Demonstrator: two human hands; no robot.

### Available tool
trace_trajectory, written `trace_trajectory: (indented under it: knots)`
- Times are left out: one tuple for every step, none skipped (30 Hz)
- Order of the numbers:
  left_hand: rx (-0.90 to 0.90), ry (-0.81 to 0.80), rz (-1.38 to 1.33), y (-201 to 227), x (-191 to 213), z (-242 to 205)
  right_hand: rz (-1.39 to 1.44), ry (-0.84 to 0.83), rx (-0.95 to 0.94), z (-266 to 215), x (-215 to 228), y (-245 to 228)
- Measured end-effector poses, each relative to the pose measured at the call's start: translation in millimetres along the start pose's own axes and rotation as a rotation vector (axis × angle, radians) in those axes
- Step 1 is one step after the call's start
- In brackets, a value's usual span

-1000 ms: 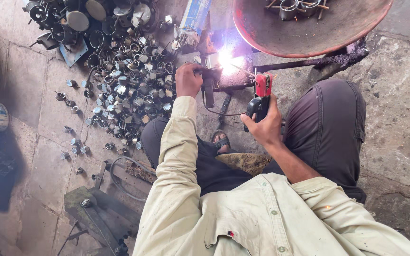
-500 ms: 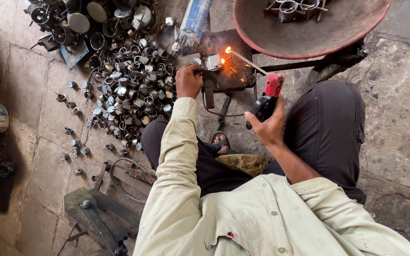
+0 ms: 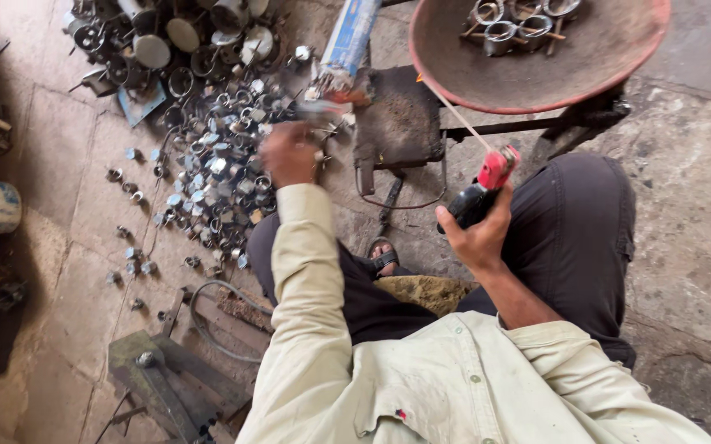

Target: The person sits on the floor and repeatedly picks up small metal parts from a large pile, places them on a metal stand, and welds them using a handheld welding tool. After welding, the person drops the finished parts into a large red basin.

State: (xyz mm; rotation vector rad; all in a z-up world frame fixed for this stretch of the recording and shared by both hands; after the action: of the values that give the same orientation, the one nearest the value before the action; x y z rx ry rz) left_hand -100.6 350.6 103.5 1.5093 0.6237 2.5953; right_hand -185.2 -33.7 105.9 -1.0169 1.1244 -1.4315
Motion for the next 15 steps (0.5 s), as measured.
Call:
trace_trajectory:
  knots:
    - [0.142,0.162,0.042,-21.6,22.9,3.3,-0.005,0.023,0.031,-0.9,4.8,-3.7]
    - [0.279,0.324,0.08,-33.2,40.5,1.5,0.116,0.036,0.038,-0.4,9.1,-5.1]
    - [0.26,0.357,0.103,-25.5,45.2,-0.5,0.237,0.048,0.048,0.1,13.5,-6.4]
    - [0.24,0.392,0.124,-16.4,53.6,-2.5,0.359,0.058,0.06,2.4,17.6,-7.3]
    - [0.22,0.428,0.146,-2.9,57.7,-1.2,0.428,0.11,0.08,5.1,24.4,-7.6]
    - [0.15,0.306,0.021,19.3,40.6,2.8,0.497,0.159,0.095,6.0,30.4,-7.5]
    - [0.076,0.184,-0.102,47.8,20.2,2.7,0.566,0.208,0.112,7.2,36.9,-7.2]
    - [-0.065,0.082,-0.15,85.1,0.5,3.1,0.551,0.219,0.106,8.7,42.1,-7.5]
    - [-0.207,-0.018,-0.197,123.8,-20.1,3.4,0.536,0.231,0.101,10.4,48.5,-8.1]
    - [-0.374,-0.092,-0.114,161.2,-37.4,-1.8,0.521,0.24,0.092,10.4,54.0,-8.8]
    - [-0.541,-0.165,-0.031,191.7,-53.8,-7.1,0.517,0.248,0.095,10.4,57.6,-10.0]
    - [-0.589,-0.132,0.03,205.2,-60.4,-2.7,0.514,0.258,0.099,10.8,60.0,-11.2]
    - [-0.637,-0.098,0.091,216.2,-69.1,2.1,0.511,0.268,0.103,11.2,63.0,-12.7]
    - [-0.688,-0.061,0.152,223.8,-77.9,6.6,0.522,0.275,0.114,11.5,65.6,-15.0]
    - [-0.683,-0.135,0.145,223.3,-91.8,11.6,0.532,0.281,0.125,10.6,68.6,-17.8]
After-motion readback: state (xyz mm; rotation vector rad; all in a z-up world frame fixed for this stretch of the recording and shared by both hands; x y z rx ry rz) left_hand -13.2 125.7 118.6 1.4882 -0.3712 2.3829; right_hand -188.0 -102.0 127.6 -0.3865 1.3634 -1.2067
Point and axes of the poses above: each hand's wrist, its own z-axis towards the middle knuckle, its own x-axis out of the back of the hand, y = z × x, the point moved 8 cm from there along z, towards the middle knuckle, and after that the axes turned 8 degrees about z, right-handed, at the moved point
